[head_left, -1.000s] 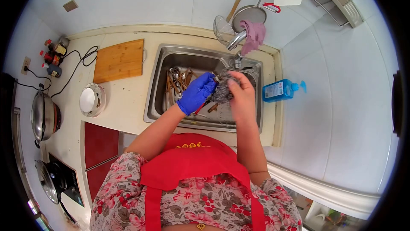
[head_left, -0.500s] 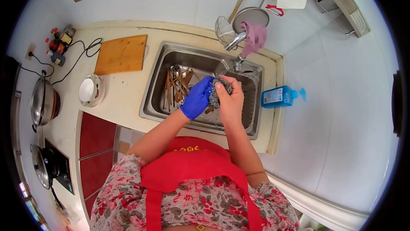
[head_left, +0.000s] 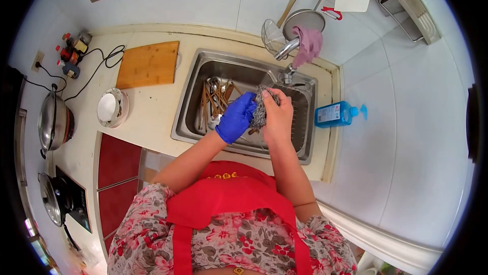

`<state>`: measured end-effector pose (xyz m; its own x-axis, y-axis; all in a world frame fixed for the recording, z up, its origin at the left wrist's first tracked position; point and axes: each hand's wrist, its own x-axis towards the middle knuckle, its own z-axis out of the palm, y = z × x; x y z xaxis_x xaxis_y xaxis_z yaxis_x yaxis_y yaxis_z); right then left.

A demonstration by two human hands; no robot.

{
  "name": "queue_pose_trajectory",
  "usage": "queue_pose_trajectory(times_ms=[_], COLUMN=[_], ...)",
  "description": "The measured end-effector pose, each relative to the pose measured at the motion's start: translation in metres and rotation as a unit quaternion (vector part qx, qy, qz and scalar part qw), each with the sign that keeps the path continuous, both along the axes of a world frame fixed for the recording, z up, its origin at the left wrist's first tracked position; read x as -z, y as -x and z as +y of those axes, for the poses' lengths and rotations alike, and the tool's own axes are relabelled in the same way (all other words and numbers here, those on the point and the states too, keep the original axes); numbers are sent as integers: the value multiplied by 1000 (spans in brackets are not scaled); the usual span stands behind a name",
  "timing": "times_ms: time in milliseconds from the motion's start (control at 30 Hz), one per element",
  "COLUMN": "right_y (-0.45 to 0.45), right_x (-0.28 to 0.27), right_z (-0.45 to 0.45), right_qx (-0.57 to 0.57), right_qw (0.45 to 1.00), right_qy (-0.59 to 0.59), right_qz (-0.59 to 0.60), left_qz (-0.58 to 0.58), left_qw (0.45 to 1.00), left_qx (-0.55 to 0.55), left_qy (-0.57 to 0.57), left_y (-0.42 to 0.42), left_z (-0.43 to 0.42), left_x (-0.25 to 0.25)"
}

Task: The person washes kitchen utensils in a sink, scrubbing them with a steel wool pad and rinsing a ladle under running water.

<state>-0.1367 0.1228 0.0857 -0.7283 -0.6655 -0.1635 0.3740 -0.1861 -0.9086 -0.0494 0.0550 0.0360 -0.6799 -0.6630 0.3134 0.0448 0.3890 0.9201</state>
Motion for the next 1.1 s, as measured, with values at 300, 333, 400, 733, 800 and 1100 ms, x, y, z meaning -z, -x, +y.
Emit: queue_pose_trajectory(times_ms=[300,333,400,733,800,1100], right_y=[-25,-25,-27,-41,-45,-28], right_x=[-5,-6,-9,-8,2,9], right_z=[-13,-14,-17,-30,-34,-40], right_qx=[33,40,29,50,44,39], right_qw=[996,998,997,998,995,996], right_qy=[-7,0,32,4,7,10], right_qz=[79,47,-61,29,88,-77], left_qz=[-6,-5,0,-58,-34,17], left_qw=[995,998,999,995,996,994], left_qx=[70,57,45,76,72,98], left_qy=[-63,-20,25,-39,-40,-46], left_y=[-19,-20,-19,-32,-32,-32], left_z=[-21,-22,-29,-40,-45,-58], left_x=[-1,0,4,-7,-4,12])
